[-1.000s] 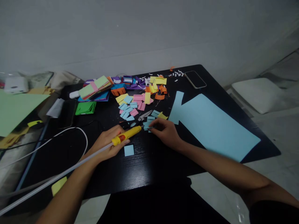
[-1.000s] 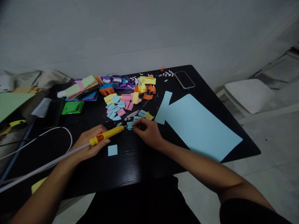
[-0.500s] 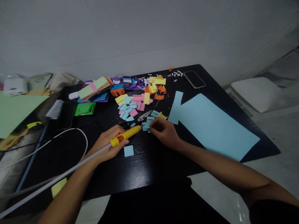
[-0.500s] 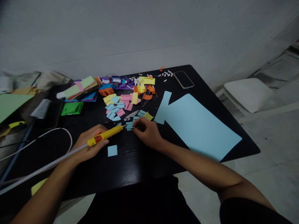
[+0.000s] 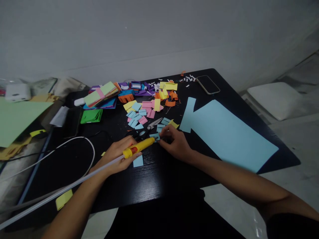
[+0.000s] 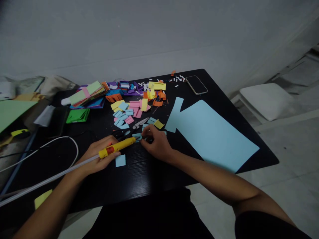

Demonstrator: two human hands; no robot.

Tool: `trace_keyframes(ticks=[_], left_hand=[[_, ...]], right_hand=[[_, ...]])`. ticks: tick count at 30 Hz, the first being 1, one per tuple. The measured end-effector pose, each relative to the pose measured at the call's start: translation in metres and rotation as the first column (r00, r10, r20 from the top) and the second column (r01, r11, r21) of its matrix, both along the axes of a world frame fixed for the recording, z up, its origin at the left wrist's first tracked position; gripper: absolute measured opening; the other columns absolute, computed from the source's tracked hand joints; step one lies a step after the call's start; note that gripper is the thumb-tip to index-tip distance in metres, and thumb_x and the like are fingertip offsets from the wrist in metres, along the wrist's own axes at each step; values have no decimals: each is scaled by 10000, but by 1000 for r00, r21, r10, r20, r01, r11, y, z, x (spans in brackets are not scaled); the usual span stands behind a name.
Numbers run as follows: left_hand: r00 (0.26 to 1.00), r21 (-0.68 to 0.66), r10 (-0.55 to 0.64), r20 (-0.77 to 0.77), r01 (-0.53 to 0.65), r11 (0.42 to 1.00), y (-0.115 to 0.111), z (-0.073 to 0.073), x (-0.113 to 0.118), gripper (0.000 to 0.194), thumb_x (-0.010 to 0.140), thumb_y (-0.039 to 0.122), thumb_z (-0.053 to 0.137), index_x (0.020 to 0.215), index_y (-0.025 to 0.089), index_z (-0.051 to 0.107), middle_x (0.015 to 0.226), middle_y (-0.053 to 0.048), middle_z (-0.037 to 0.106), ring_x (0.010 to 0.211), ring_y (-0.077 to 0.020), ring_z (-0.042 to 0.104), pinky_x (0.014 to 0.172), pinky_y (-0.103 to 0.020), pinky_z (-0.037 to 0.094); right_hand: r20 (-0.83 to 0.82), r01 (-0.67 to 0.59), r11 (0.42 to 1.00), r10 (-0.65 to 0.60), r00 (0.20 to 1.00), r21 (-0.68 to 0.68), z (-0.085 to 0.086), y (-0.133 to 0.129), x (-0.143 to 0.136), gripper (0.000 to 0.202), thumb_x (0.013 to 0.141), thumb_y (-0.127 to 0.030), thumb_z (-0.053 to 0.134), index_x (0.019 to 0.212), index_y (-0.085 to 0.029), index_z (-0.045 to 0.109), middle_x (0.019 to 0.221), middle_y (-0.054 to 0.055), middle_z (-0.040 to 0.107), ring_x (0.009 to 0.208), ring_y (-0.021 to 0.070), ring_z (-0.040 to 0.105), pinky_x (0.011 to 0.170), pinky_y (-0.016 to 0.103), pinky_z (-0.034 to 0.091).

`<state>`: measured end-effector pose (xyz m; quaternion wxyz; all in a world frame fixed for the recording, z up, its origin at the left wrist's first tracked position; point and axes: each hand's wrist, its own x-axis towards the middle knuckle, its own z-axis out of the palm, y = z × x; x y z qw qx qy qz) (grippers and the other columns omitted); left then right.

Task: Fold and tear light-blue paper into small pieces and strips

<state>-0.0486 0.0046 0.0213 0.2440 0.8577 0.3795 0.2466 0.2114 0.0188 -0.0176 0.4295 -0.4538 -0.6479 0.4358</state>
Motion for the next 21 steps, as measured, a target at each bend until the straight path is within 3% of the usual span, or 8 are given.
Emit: trace_keyframes(ticks=[7, 12, 16, 21], left_hand=[[1000, -2, -5, -19, 5, 1000, 0, -1, -1, 140, 998, 335, 615, 943, 206, 606, 832, -6, 611, 728, -152, 613, 654, -263, 490], [1000, 41, -24, -20, 25, 999, 1, -1, -1, 121, 1009, 324, 609, 998, 203, 601, 872, -18, 628, 762, -157, 625, 675, -266, 507], [1000, 64, -29, -8, 30, 998, 1, -1, 0, 112, 1014, 294, 602, 1080, 204, 602, 962, -43, 654, 858, -177, 657, 757, -287, 537], [1000, 96, 14, -5, -14, 995, 0, -1, -2, 141, 992, 278, 631, 1111, 211, 599, 1033, -56, 671, 939, -197, 682, 818, -303, 551]], right_hand=[[13, -15, 1000, 15, 1000, -1, 0, 0, 1, 250, 821, -192, 720, 1007, -249, 564, 866, -12, 780, 630, 146, 690, 652, 283, 532], [30, -38, 998, 37, 999, 47, 0, 0, 1, 281, 855, -173, 704, 1122, -241, 646, 927, 3, 812, 741, 162, 746, 700, 281, 558], [15, -61, 993, 60, 998, 104, -1, 0, 2, 226, 883, -189, 696, 1104, -232, 690, 982, 29, 819, 872, 190, 785, 764, 305, 594], [64, -58, 997, 56, 996, 44, -2, 1, 3, 281, 866, -178, 707, 1141, -230, 689, 995, 37, 820, 889, 207, 789, 796, 337, 605]])
